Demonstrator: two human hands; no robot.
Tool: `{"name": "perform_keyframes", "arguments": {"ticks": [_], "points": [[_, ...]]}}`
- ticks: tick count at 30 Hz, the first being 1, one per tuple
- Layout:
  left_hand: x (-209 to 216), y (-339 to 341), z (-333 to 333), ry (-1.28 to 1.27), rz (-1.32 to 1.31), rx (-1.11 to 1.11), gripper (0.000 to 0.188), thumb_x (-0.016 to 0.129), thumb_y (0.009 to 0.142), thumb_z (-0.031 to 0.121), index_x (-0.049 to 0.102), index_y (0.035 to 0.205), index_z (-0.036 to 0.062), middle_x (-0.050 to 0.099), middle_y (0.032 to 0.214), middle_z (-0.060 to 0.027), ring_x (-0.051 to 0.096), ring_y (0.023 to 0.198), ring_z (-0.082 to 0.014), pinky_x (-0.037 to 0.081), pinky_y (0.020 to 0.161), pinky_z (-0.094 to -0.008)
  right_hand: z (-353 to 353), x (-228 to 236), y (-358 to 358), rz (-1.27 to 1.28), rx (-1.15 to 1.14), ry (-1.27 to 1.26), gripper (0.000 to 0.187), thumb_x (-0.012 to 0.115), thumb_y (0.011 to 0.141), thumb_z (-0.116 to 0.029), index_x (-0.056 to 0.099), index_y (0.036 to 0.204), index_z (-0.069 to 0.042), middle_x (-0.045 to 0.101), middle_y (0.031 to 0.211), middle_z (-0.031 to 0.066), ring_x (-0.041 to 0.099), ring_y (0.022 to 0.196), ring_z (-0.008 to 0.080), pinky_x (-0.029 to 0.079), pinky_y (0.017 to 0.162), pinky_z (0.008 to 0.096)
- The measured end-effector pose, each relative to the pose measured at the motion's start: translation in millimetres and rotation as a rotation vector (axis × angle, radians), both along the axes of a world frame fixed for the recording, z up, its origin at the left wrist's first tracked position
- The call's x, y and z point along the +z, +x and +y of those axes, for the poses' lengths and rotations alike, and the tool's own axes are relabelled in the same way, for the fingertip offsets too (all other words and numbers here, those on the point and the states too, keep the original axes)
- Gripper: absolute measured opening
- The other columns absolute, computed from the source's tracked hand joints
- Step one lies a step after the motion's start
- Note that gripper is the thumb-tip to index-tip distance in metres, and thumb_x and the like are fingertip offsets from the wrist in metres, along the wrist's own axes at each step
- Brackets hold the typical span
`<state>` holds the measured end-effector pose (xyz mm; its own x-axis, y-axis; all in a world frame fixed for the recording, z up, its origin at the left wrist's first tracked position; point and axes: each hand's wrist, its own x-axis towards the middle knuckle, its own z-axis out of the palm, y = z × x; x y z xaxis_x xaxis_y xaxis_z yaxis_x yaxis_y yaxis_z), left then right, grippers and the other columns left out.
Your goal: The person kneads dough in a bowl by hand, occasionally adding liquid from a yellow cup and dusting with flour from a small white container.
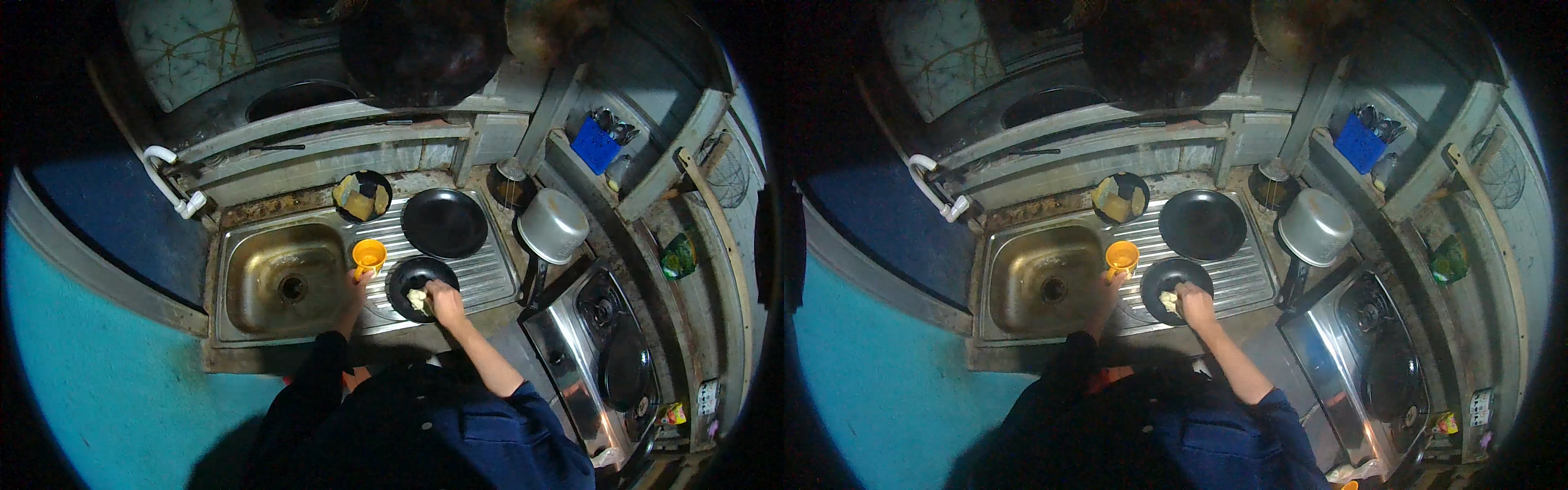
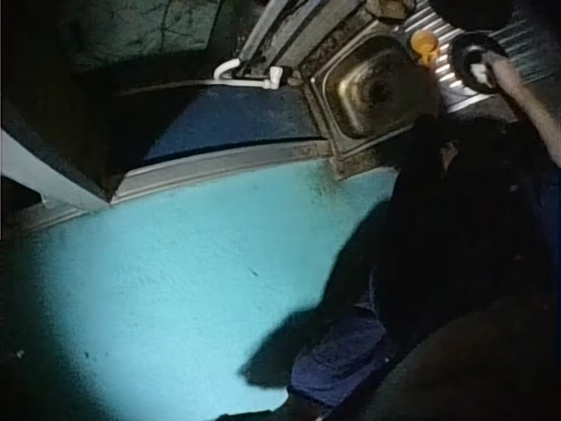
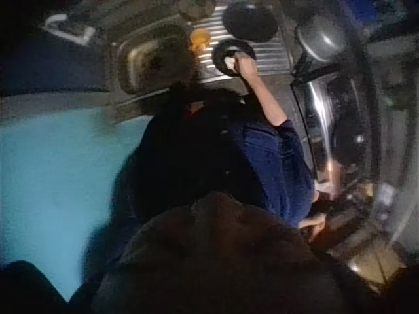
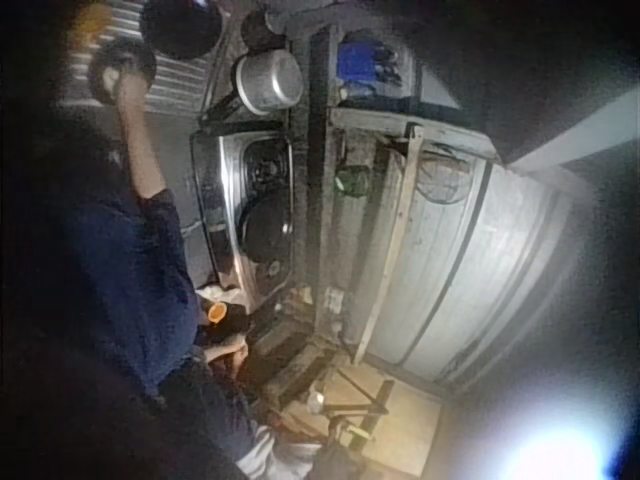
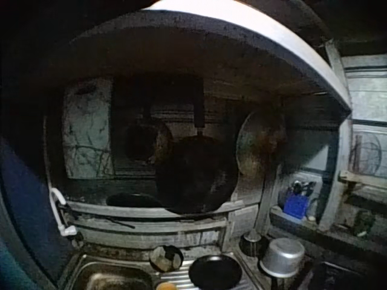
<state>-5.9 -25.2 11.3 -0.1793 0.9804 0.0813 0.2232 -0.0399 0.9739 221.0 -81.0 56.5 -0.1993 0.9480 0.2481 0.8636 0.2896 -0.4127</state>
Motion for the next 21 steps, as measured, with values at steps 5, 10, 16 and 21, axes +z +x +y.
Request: {"name": "perform_keyframes", "arguments": {"ticks": [5, 10, 16, 21], "points": [[-46.2, -6.5, 19.6, 0.042, -0.058, -0.030, 0.029, 0.064, 0.075, 0.029, 0.053, 0.073, 0.0021, 0.049, 0.062, -0.0026, 0.046, 0.059, -0.0128, 0.035, 0.055, -0.0281, -21.4, -31.6, -2.3, 0.066, -0.102, -0.107, 0.010, 0.055, 0.073, -0.008, 0.060, 0.081, -0.008, 0.060, 0.080, 0.0145, 0.059, 0.072, 0.0313, 0.047, 0.063, 0.0398], [-44.6, 0.5, 21.3, -0.013, 0.084, -0.001, 0.028, 0.065, 0.074, 0.027, 0.052, 0.071, 0.0025, 0.047, 0.060, -0.0036, 0.044, 0.058, -0.0126, 0.035, 0.054, -0.0278, -10.6, 3.2, -3.1, 0.029, -0.124, -0.202, 0.012, 0.056, 0.077, -0.019, 0.061, 0.077, -0.008, 0.061, 0.080, 0.0133, 0.060, 0.072, 0.0305, 0.048, 0.062, 0.0395], [-53.7, 3.9, 27.8, -0.003, 0.002, -0.034, 0.029, 0.066, 0.074, 0.027, 0.050, 0.069, 0.0030, 0.047, 0.057, -0.0033, 0.044, 0.056, -0.0126, 0.035, 0.052, -0.0286, 31.8, 23.4, -28.1, -0.124, 0.072, -0.191, 0.025, 0.060, 0.073, -0.024, 0.058, 0.092, -0.007, 0.059, 0.094, 0.0123, 0.056, 0.092, 0.0272, 0.047, 0.077, 0.0366], [-37.8, 5.2, 31.4, -0.089, 0.097, -0.095, 0.031, 0.065, 0.074, 0.030, 0.051, 0.070, 0.0027, 0.049, 0.059, -0.0028, 0.048, 0.058, -0.0135, 0.037, 0.052, -0.0306, 56.8, 4.5, -31.4, -0.299, 0.256, -0.235, 0.026, 0.061, 0.071, -0.021, 0.059, 0.092, -0.007, 0.060, 0.091, 0.0153, 0.059, 0.087, 0.0270, 0.048, 0.075, 0.0367]]}}
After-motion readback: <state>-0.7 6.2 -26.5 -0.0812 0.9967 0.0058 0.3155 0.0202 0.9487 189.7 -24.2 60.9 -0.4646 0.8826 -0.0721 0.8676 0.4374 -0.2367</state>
